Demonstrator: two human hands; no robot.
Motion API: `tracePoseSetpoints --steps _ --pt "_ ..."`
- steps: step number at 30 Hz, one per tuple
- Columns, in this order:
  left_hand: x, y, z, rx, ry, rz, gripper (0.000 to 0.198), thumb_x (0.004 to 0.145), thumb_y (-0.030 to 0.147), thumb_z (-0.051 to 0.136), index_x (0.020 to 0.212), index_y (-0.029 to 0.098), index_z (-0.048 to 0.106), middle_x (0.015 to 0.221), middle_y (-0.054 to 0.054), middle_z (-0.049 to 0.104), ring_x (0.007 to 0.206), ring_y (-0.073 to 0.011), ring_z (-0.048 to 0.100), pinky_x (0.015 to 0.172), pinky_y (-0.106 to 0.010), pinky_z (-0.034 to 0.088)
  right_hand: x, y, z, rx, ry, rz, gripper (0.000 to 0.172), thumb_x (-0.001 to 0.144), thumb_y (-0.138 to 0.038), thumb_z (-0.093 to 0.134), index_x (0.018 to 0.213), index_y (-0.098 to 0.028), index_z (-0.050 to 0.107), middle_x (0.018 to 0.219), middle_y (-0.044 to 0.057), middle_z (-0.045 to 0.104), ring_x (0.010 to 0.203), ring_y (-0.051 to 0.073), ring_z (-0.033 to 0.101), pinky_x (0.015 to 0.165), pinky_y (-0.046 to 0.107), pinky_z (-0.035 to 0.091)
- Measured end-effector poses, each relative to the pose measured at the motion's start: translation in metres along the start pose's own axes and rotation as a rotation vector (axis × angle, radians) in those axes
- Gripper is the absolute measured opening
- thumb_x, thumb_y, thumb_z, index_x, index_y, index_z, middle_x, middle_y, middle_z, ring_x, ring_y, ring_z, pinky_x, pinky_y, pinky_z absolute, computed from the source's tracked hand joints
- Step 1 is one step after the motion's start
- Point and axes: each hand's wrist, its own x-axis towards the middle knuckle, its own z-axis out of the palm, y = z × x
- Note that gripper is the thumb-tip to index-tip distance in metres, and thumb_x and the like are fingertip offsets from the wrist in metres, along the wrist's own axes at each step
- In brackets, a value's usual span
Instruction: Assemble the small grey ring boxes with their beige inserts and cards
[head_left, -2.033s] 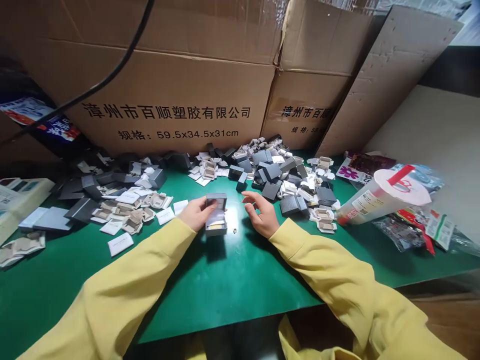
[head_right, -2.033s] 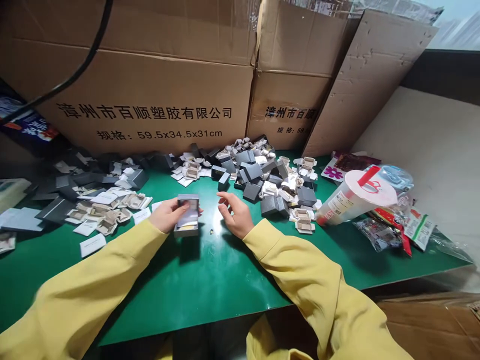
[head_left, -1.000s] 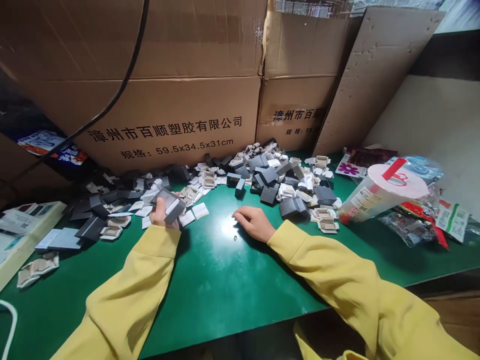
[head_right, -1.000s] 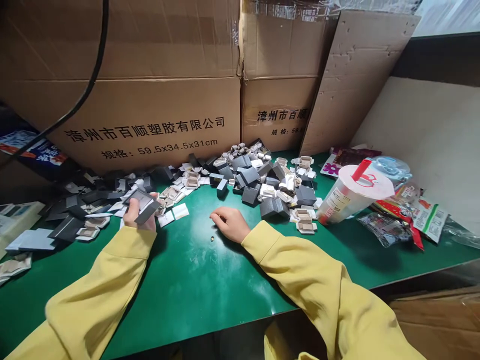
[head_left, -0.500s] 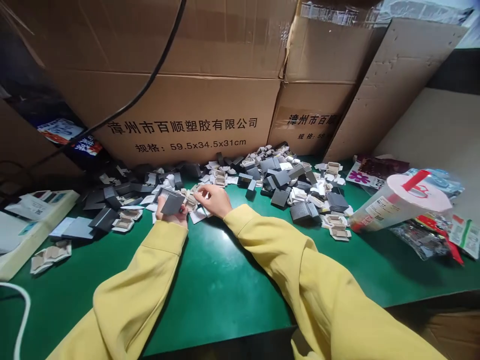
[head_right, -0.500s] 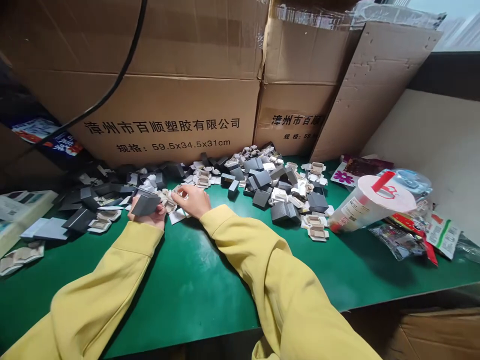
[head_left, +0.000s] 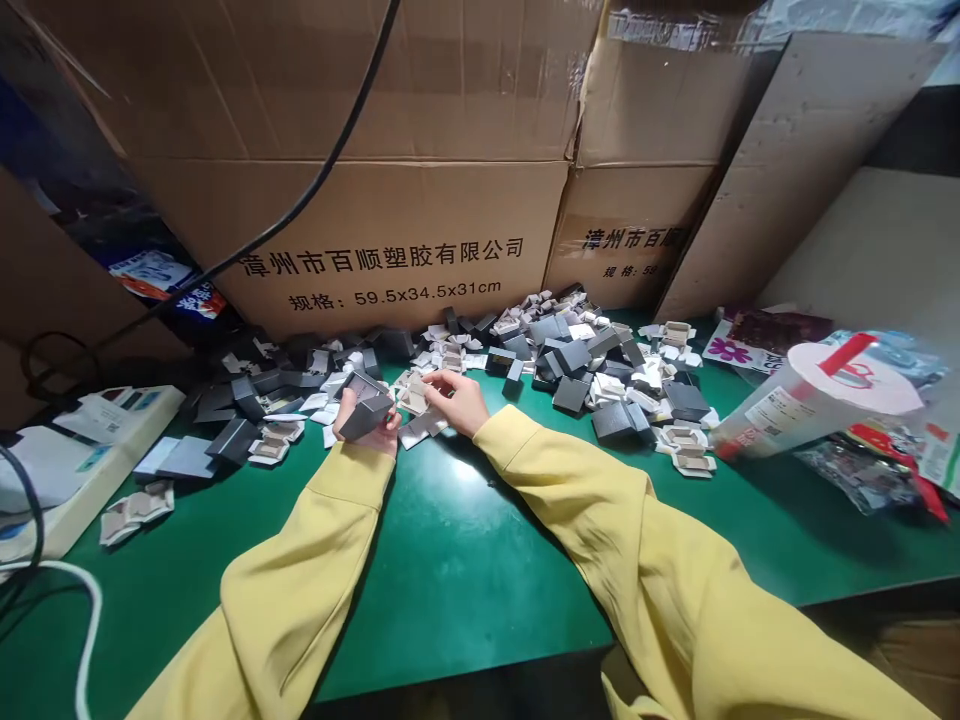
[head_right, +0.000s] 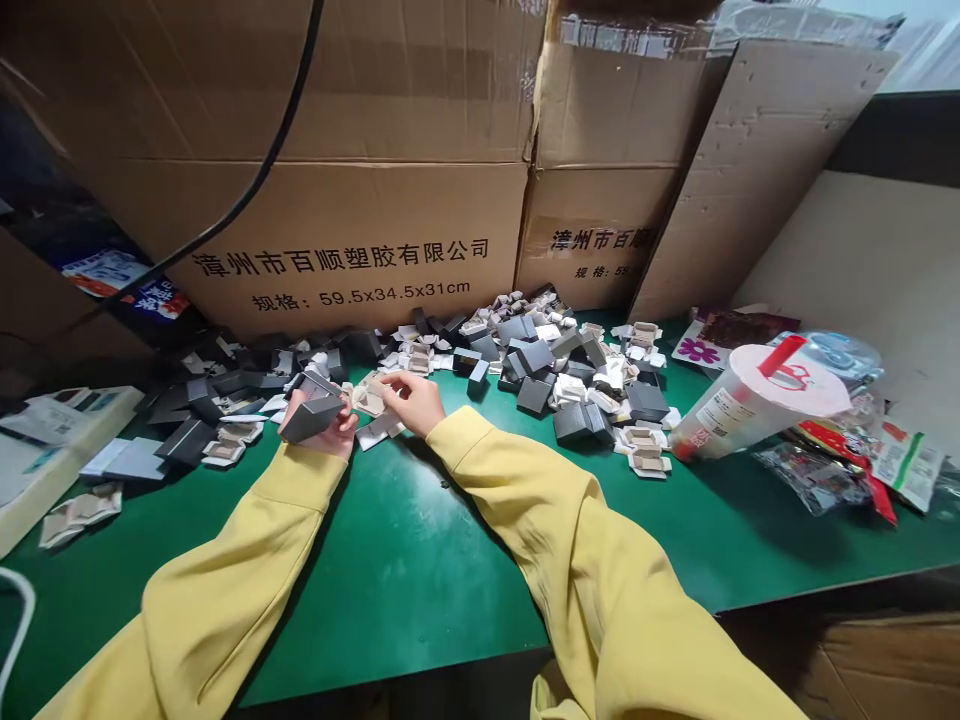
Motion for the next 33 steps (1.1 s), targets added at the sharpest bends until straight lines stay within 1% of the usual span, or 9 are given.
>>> tracePoseSetpoints --steps 5,8,13,15,19,23,25,29,33 --pt "-0.009 -0.012 0.006 0.05 -0.134 -0.097 0.034 0.088 0.031 0.034 0.081 0.013 0.062 0.07 -0.008 0.064 0.059 -0.0159 0.058 0.04 -0.023 0.041 -0.02 0.005 -0.038 0.353 -0.005 0.179 0.021 0.068 -0.03 0.059 0.086 -0.018 0.06 0.062 -0.004 0.056 0.048 0.007 0.045 0.048 0.02 0.04" --pt "-0.017 -0.025 0.01 0.098 -0.201 -0.197 0.032 0.087 0.027 0.039 0.082 0.009 0.064 0.079 -0.011 0.067 0.067 -0.0168 0.06 0.051 -0.026 0.049 -0.038 0.01 -0.063 0.382 -0.023 0.247 0.025 0.068 -0.034 0.061 0.088 -0.018 0.06 0.059 -0.004 0.053 0.044 0.006 0.04 0.041 0.019 0.036" --pt "-0.035 -0.045 0.014 0.174 -0.23 -0.372 0.026 0.083 0.027 0.048 0.085 0.007 0.065 0.092 -0.014 0.067 0.084 -0.0238 0.063 0.07 -0.035 0.054 -0.053 0.014 -0.089 0.337 0.079 0.206 0.038 0.067 -0.037 0.064 0.101 -0.021 0.055 0.08 0.001 0.058 0.06 0.01 0.052 0.043 0.019 0.044" --pt "-0.039 -0.049 0.015 0.192 -0.256 -0.465 0.025 0.082 0.027 0.05 0.087 0.008 0.066 0.097 -0.014 0.067 0.094 -0.0281 0.062 0.08 -0.042 0.052 -0.053 0.014 -0.091 0.342 0.07 0.219 0.041 0.068 -0.036 0.064 0.104 -0.022 0.053 0.082 0.001 0.058 0.059 0.01 0.052 0.042 0.019 0.045" --pt "-0.042 -0.048 0.016 0.203 -0.256 -0.524 0.022 0.08 0.026 0.053 0.084 0.009 0.066 0.084 -0.013 0.069 0.1 -0.0311 0.06 0.09 -0.049 0.046 -0.056 0.009 -0.087 0.233 0.007 0.158 0.037 0.071 -0.032 0.061 0.105 -0.021 0.053 0.08 0.0 0.057 0.058 0.009 0.051 0.045 0.02 0.046" --pt "-0.04 -0.047 0.016 0.208 -0.241 -0.526 0.025 0.082 0.028 0.052 0.088 0.009 0.065 0.085 -0.013 0.069 0.095 -0.0278 0.062 0.092 -0.046 0.046 -0.062 0.003 -0.086 -0.017 0.062 -0.016 0.034 0.073 -0.025 0.058 0.107 -0.022 0.054 0.077 -0.002 0.057 0.059 0.008 0.05 0.058 0.022 0.047" --pt "-0.038 -0.046 0.016 0.197 -0.238 -0.518 0.025 0.083 0.03 0.049 0.088 0.011 0.064 0.084 -0.011 0.069 0.092 -0.0254 0.064 0.092 -0.045 0.046 -0.065 0.001 -0.086 -0.089 0.087 -0.064 0.033 0.075 -0.024 0.056 0.107 -0.022 0.054 0.074 -0.002 0.056 0.059 0.008 0.05 0.059 0.022 0.046" --pt "-0.035 -0.045 0.017 0.139 -0.197 -0.527 0.032 0.087 0.033 0.04 0.085 0.013 0.064 0.08 -0.009 0.069 0.089 -0.0251 0.065 0.09 -0.045 0.048 -0.067 -0.001 -0.086 -0.126 0.106 -0.103 0.03 0.077 -0.024 0.054 0.107 -0.022 0.054 0.073 -0.002 0.054 0.059 0.009 0.049 0.058 0.021 0.044" --pt "-0.035 -0.042 0.019 0.104 -0.17 -0.518 0.032 0.088 0.031 0.039 0.082 0.013 0.064 0.078 -0.009 0.069 0.086 -0.0252 0.065 0.086 -0.044 0.05 -0.066 0.0 -0.085 -0.122 0.103 -0.109 0.025 0.078 -0.025 0.053 0.103 -0.02 0.054 0.075 -0.001 0.056 0.062 0.009 0.051 0.058 0.022 0.044"
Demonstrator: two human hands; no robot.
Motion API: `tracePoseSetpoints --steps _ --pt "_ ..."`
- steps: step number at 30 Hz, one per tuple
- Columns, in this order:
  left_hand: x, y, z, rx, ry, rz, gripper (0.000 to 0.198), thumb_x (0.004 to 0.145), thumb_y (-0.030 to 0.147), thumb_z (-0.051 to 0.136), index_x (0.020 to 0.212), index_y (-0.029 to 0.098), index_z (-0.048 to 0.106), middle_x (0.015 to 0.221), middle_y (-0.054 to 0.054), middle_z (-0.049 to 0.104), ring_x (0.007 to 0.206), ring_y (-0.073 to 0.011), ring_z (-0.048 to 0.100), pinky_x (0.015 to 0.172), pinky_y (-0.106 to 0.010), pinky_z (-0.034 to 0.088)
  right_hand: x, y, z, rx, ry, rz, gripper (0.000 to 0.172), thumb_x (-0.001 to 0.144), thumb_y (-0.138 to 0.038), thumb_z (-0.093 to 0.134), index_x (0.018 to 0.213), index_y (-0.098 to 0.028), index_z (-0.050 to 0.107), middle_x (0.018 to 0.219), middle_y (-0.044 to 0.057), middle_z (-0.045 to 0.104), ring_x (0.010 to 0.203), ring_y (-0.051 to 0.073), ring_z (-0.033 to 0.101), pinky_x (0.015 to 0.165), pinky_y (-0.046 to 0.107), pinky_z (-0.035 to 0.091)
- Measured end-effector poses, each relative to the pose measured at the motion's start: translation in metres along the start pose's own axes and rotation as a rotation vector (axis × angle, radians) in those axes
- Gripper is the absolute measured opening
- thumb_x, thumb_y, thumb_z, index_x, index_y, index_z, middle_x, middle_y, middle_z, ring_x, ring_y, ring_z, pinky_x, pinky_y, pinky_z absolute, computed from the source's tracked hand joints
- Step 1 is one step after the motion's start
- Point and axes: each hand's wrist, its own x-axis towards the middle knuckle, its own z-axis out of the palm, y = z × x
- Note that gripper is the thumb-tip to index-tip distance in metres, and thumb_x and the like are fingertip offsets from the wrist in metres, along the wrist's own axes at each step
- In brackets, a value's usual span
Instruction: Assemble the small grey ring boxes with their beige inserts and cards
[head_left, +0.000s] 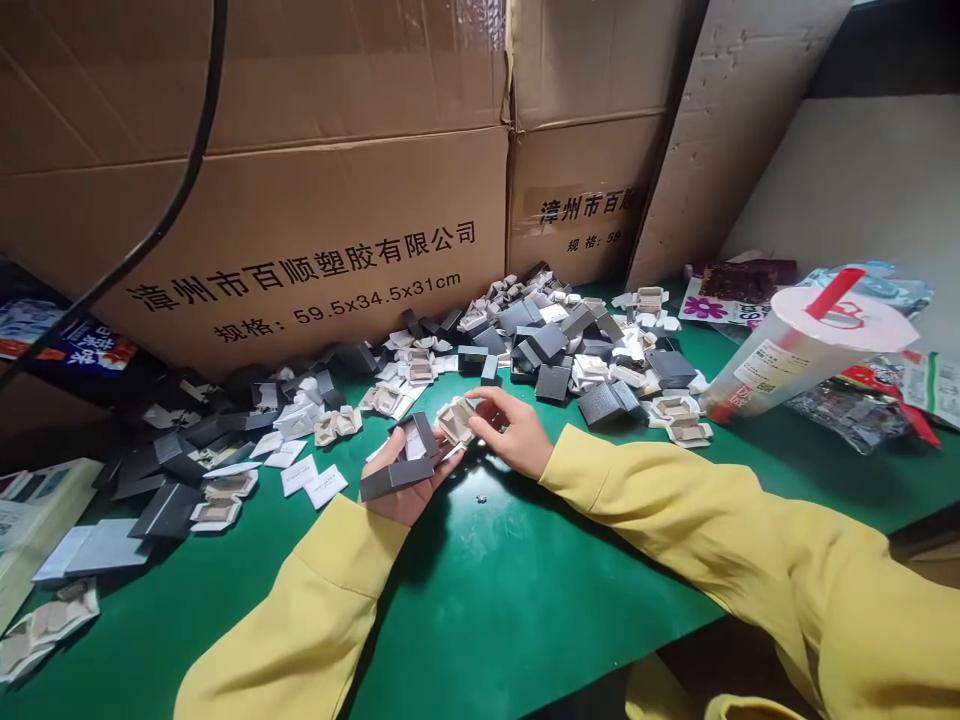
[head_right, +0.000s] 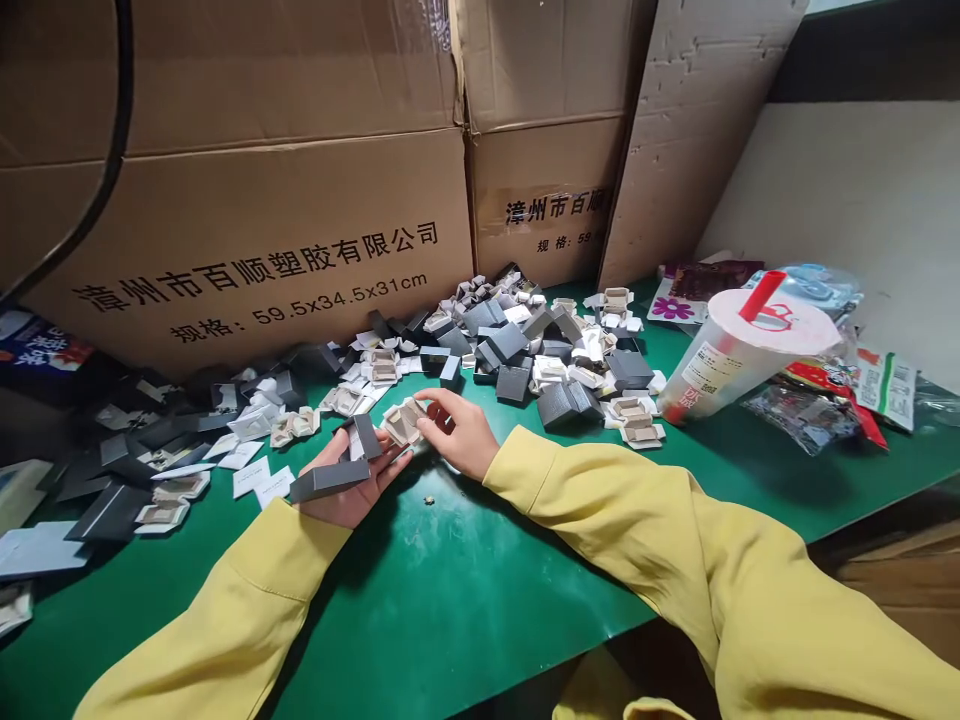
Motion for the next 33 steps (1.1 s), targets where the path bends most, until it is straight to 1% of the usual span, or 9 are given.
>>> tracePoseSetpoints --steps 6,10,14,17,19,24,28,30,33 --pt "-0.001 0.0 -0.001 0.023 -0.002 0.01 0.032 0.087 0.031 0.039 0.08 0.013 0.065 0.078 -0.009 0.069 0.084 -0.0273 0.066 0.083 -0.047 0.051 0.0 -0.001 0.0 -0.013 0.018 -0.067 0.006 0.078 -0.024 0.052 0.082 -0.019 0.053 0.078 0.001 0.055 0.066 0.01 0.051 0.057 0.022 0.045" --pt "-0.003 0.0 0.001 0.035 -0.029 0.005 0.036 0.088 0.032 0.037 0.081 0.012 0.067 0.081 -0.009 0.07 0.087 -0.0271 0.065 0.083 -0.044 0.051 -0.001 -0.003 -0.002 -0.044 -0.002 -0.137 0.006 0.079 -0.024 0.051 0.08 -0.02 0.054 0.092 0.005 0.054 0.081 0.013 0.053 0.061 0.023 0.047" --pt "-0.005 -0.002 0.003 0.06 -0.085 0.022 0.034 0.087 0.031 0.039 0.086 0.012 0.068 0.089 -0.009 0.07 0.091 -0.0261 0.063 0.085 -0.043 0.051 -0.002 -0.004 -0.003 -0.082 -0.017 -0.166 0.01 0.077 -0.029 0.057 0.08 -0.02 0.056 0.109 0.008 0.052 0.1 0.018 0.051 0.073 0.029 0.049" --pt "-0.005 -0.006 0.001 0.098 -0.137 0.046 0.03 0.085 0.032 0.045 0.085 0.012 0.068 0.093 -0.011 0.069 0.095 -0.0264 0.062 0.087 -0.044 0.049 -0.003 -0.005 -0.003 -0.121 -0.024 -0.197 0.011 0.076 -0.031 0.059 0.076 -0.02 0.057 0.11 0.008 0.053 0.104 0.019 0.051 0.086 0.034 0.046" --pt "-0.004 -0.007 -0.001 0.119 -0.168 0.053 0.03 0.084 0.033 0.047 0.086 0.012 0.068 0.097 -0.011 0.068 0.099 -0.0268 0.06 0.088 -0.043 0.049 -0.003 -0.005 -0.004 -0.131 -0.015 -0.212 0.01 0.077 -0.03 0.059 0.077 -0.02 0.059 0.109 0.008 0.055 0.103 0.019 0.053 0.089 0.035 0.045" --pt "-0.003 -0.007 -0.004 0.139 -0.189 0.041 0.03 0.085 0.033 0.046 0.091 0.012 0.067 0.104 -0.011 0.066 0.109 -0.0294 0.055 0.091 -0.045 0.047 -0.002 -0.006 -0.003 -0.098 -0.031 -0.205 0.011 0.08 -0.026 0.055 0.079 -0.019 0.063 0.107 0.009 0.057 0.1 0.018 0.055 0.085 0.033 0.048" --pt "-0.004 -0.005 -0.002 0.153 -0.163 0.042 0.031 0.084 0.036 0.048 0.094 0.013 0.066 0.112 -0.01 0.063 0.114 -0.032 0.051 0.093 -0.046 0.045 -0.001 -0.007 -0.002 -0.067 -0.021 -0.181 0.014 0.081 -0.024 0.05 0.076 -0.019 0.063 0.105 0.008 0.058 0.093 0.017 0.057 0.072 0.03 0.052" --pt "-0.003 -0.005 -0.004 0.162 -0.181 0.036 0.031 0.082 0.037 0.051 0.096 0.014 0.066 0.116 -0.009 0.061 0.115 -0.0321 0.049 0.093 -0.044 0.046 -0.002 -0.005 -0.001 -0.068 -0.011 -0.169 0.013 0.08 -0.024 0.05 0.074 -0.019 0.061 0.103 0.008 0.059 0.09 0.016 0.058 0.068 0.029 0.052" --pt "0.0 -0.007 -0.011 0.21 -0.237 0.029 0.035 0.078 0.04 0.056 0.1 0.013 0.065 0.12 -0.01 0.059 0.115 -0.0319 0.05 0.092 -0.042 0.047 -0.002 -0.002 0.001 -0.118 0.015 -0.19 0.011 0.078 -0.022 0.052 0.07 -0.02 0.06 0.101 0.007 0.06 0.091 0.017 0.056 0.072 0.031 0.051"
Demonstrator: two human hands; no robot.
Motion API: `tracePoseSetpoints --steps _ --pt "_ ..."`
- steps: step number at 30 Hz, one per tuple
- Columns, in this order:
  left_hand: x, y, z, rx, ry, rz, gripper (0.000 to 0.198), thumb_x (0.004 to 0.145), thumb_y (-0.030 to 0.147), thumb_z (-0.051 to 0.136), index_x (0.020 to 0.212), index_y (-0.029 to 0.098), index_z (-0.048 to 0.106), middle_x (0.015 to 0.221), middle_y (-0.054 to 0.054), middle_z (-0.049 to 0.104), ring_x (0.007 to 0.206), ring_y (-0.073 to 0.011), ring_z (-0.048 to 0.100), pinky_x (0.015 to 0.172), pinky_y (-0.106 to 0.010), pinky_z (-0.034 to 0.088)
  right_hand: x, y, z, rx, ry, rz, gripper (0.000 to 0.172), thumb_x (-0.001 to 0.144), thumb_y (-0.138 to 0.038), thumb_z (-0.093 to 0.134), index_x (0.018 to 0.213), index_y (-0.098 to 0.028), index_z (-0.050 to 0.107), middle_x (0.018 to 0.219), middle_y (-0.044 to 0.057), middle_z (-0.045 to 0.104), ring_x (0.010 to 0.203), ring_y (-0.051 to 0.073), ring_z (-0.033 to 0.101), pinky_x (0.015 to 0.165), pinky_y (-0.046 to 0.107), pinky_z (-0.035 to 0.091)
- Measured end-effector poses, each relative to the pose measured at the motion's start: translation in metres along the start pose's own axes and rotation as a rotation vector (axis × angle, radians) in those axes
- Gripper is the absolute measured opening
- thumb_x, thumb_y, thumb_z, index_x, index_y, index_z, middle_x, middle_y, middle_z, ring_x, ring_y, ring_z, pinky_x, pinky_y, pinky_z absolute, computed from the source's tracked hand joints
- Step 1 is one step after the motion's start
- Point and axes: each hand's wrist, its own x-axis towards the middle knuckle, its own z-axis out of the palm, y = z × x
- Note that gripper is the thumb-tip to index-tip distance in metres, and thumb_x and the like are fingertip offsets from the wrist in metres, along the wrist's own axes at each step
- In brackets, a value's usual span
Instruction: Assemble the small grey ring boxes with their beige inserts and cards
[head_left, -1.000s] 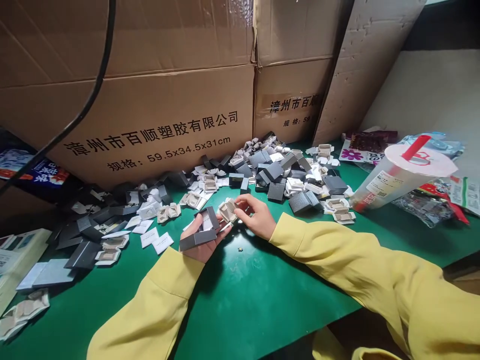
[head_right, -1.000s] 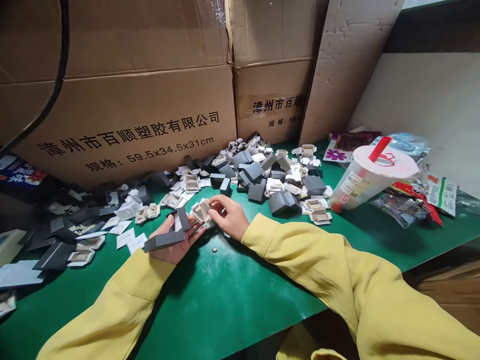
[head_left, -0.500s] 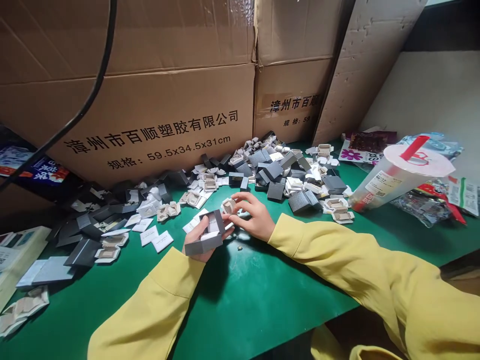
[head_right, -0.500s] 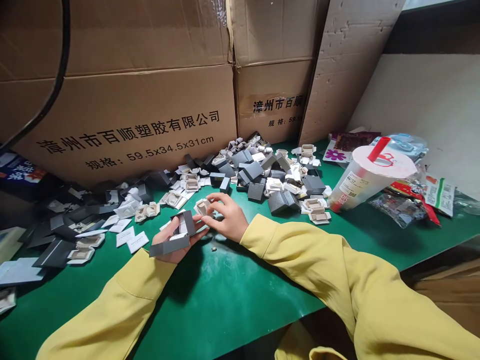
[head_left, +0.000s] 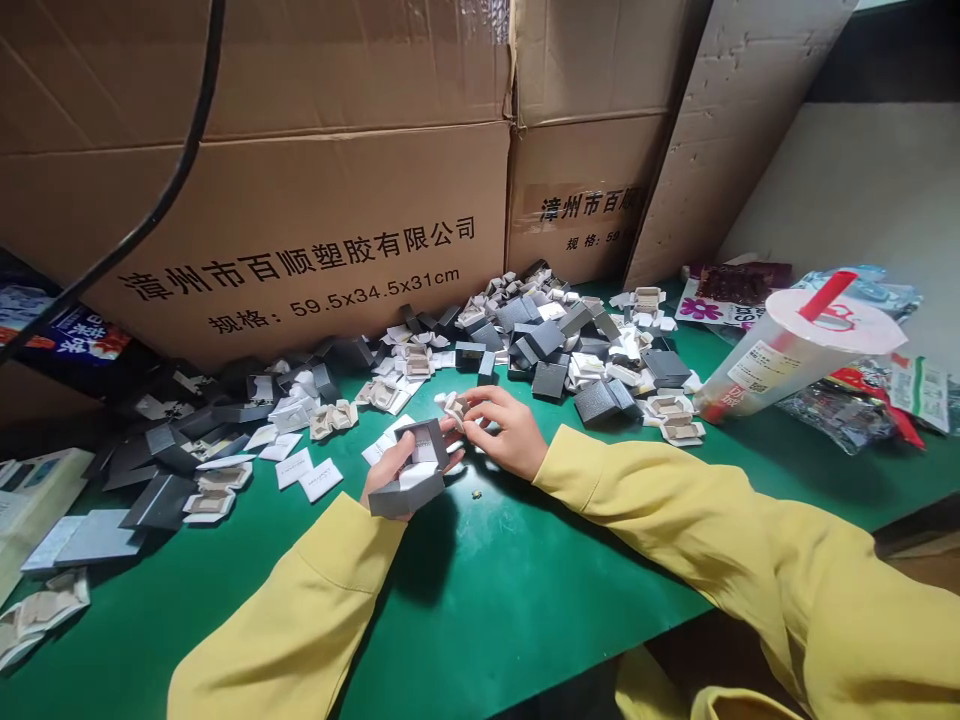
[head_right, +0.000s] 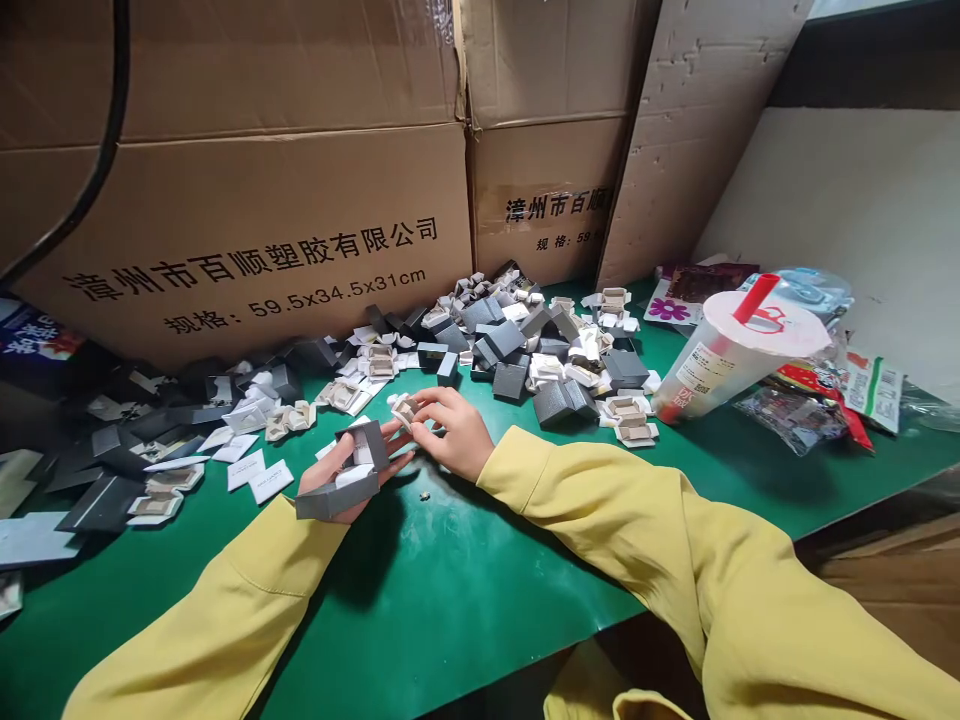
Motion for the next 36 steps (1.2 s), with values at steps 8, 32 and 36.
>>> tracePoseSetpoints --steps 8,32,36 --pt "0.007 -0.004 -0.015 0.21 -0.034 -0.016 0.037 0.07 0.035 0.067 0.101 0.013 0.065 0.101 -0.013 0.067 0.108 -0.0294 0.056 0.079 -0.032 0.051 -0.001 0.001 0.001 -0.064 -0.008 -0.051 0.011 0.076 -0.02 0.052 0.067 -0.021 0.058 0.099 0.006 0.061 0.093 0.018 0.053 0.082 0.036 0.047" --pt "-0.002 0.0 0.001 0.146 -0.054 0.024 0.042 0.075 0.043 0.06 0.106 0.016 0.065 0.126 -0.009 0.054 0.118 -0.0324 0.047 0.081 -0.037 0.051 0.001 -0.005 -0.003 -0.015 0.017 0.011 0.01 0.077 -0.018 0.047 0.067 -0.02 0.05 0.092 0.006 0.059 0.083 0.016 0.052 0.069 0.029 0.047" --pt "-0.002 0.004 -0.001 0.161 -0.034 0.022 0.033 0.076 0.035 0.06 0.099 0.013 0.067 0.114 -0.013 0.061 0.101 -0.0296 0.059 0.08 -0.035 0.051 0.002 -0.004 -0.004 0.007 0.019 0.061 0.011 0.078 -0.02 0.045 0.068 -0.02 0.049 0.091 0.006 0.06 0.087 0.017 0.052 0.066 0.028 0.045"
